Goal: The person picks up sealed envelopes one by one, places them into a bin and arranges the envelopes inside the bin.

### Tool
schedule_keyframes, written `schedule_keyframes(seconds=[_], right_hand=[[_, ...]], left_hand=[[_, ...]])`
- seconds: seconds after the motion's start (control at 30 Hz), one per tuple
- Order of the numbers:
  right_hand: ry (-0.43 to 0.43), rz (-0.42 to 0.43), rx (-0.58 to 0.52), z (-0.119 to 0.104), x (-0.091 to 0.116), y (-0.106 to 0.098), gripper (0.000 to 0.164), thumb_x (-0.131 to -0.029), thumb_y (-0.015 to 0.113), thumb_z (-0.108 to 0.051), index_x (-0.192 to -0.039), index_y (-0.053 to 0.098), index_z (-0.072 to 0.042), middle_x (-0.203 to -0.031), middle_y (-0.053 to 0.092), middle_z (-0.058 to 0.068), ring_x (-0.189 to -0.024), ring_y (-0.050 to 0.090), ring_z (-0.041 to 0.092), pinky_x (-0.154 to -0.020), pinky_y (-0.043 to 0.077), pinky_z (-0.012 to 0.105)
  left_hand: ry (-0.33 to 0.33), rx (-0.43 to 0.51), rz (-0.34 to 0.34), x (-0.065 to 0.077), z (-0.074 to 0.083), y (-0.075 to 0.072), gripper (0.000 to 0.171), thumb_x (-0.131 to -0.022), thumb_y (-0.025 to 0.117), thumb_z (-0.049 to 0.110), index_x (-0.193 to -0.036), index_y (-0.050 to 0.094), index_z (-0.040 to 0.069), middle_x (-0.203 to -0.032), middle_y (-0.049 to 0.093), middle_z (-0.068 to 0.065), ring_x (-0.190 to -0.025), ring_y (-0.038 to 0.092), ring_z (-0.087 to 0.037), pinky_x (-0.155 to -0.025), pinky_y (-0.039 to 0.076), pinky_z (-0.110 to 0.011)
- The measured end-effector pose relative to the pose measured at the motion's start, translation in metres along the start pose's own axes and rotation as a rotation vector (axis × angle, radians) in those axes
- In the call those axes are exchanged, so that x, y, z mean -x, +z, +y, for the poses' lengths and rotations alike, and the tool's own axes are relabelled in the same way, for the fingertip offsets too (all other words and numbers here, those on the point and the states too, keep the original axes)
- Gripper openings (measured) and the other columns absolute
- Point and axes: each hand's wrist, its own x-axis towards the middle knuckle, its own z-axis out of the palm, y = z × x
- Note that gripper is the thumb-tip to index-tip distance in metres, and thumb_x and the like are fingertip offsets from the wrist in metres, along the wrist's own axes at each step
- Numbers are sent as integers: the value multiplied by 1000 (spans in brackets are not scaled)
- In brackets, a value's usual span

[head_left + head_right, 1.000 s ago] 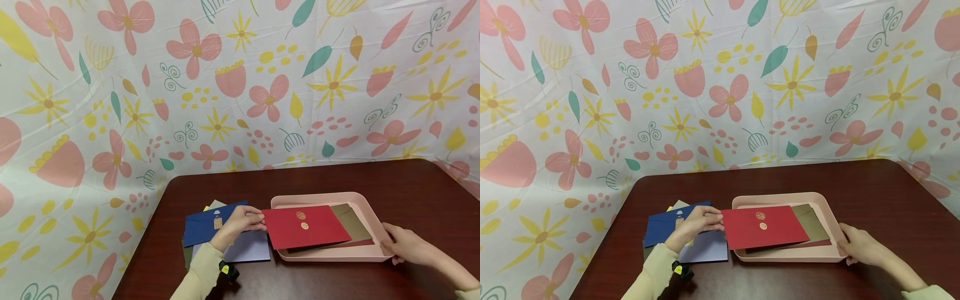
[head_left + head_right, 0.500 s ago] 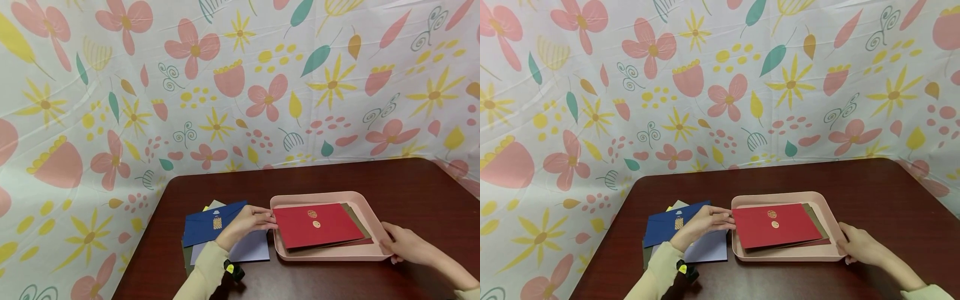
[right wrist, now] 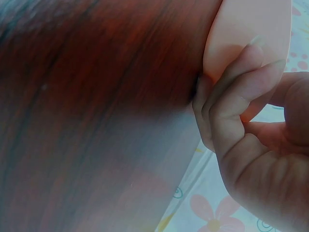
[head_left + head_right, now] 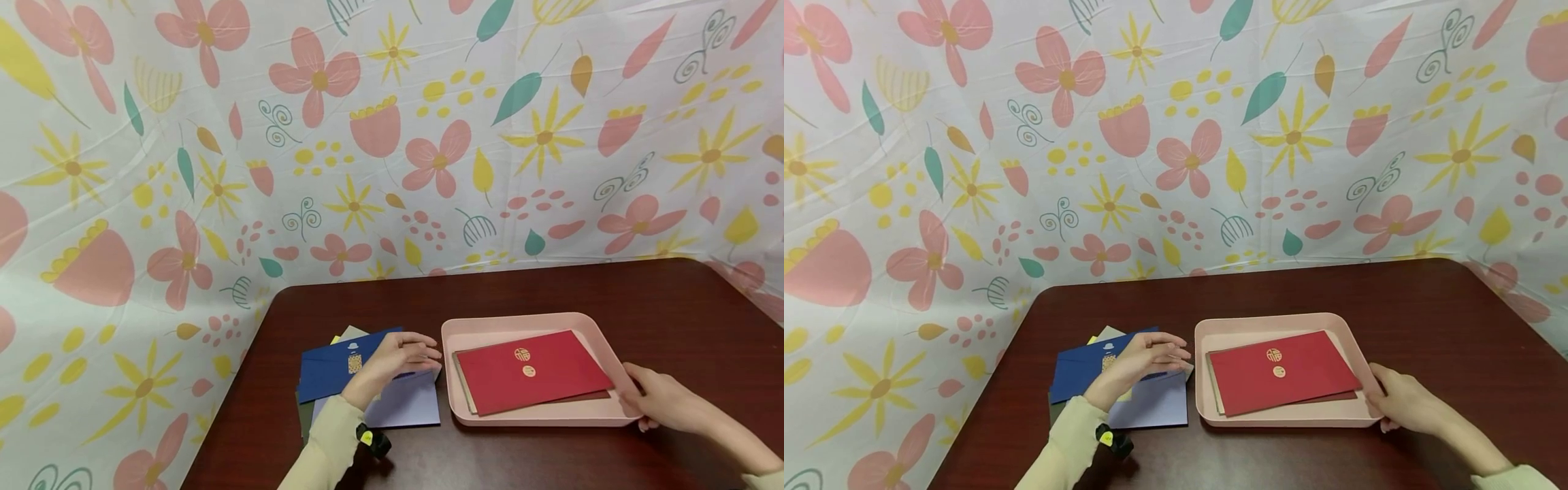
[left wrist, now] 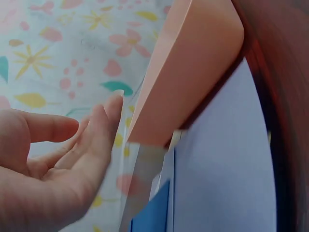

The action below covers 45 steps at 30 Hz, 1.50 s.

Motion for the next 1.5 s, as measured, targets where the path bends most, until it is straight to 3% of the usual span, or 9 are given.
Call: schedule_keyframes(seconds=[0.2,0.43,0.7,0.87,1.0,1.13,1.3,1.5], right_hand=[[1,-3,-9,0,0,0,21,-97,51,-4,-112,47,10,-67,53,4,-48,57,9,-45,50,26],[0,-5,-10,-1,0,0,21,-97,51,-4,-112,47,10,-67,53,4,-48,57,9,-46,50,26],[-19,-40,-67,1,1,1,20,-97,50,-5,-111,46,9,-69,55,4,-49,57,9,-47,51,29],[-26,-29,-49,2,1,1,20,-97,49,-3,-111,46,10,-67,54,4,-48,57,9,-46,51,28],[-9,-21,-28,2,0,0,23,-97,50,-4,-114,45,11,-67,54,3,-48,56,9,-46,50,28],[-6,-18,-38,2,1,0,23,-96,51,-5,-113,45,10,-67,53,4,-48,56,9,-46,50,28],[-20,-17,-47,5,1,1,19,-96,51,-5,-110,46,7,-67,52,4,-48,56,8,-45,50,27],[-28,-19,-44,6,1,1,15,-96,51,-5,-107,47,5,-67,52,4,-49,56,7,-46,50,27]], left_hand=[[2,-190,82,6,-6,-22,29,-101,50,12,-120,60,-7,-106,71,-21,-84,72,-16,-75,56,-27],[39,-386,151,19,-12,-52,26,-100,49,8,-115,61,-9,-99,71,-23,-83,72,-25,-73,56,-31],[74,-702,397,40,-16,-90,16,-91,61,1,-105,67,-3,-89,71,-14,-77,67,-22,-62,52,-30],[48,-835,521,49,-17,-116,21,-84,68,1,-105,66,-3,-93,70,-14,-83,65,-24,-71,53,-37],[-22,-871,521,55,-21,-136,31,-84,71,6,-113,63,-4,-103,66,-18,-88,61,-26,-76,52,-42],[-61,-889,478,62,-25,-150,39,-84,74,12,-118,61,-3,-113,64,-21,-102,56,-33,-86,49,-49],[-75,-898,450,68,-29,-157,49,-81,79,20,-120,60,-2,-122,59,-23,-113,41,-38,-92,41,-54],[-124,-884,444,77,-28,-162,59,-79,80,31,-125,57,1,-127,54,-22,-114,38,-37,-92,43,-55]])
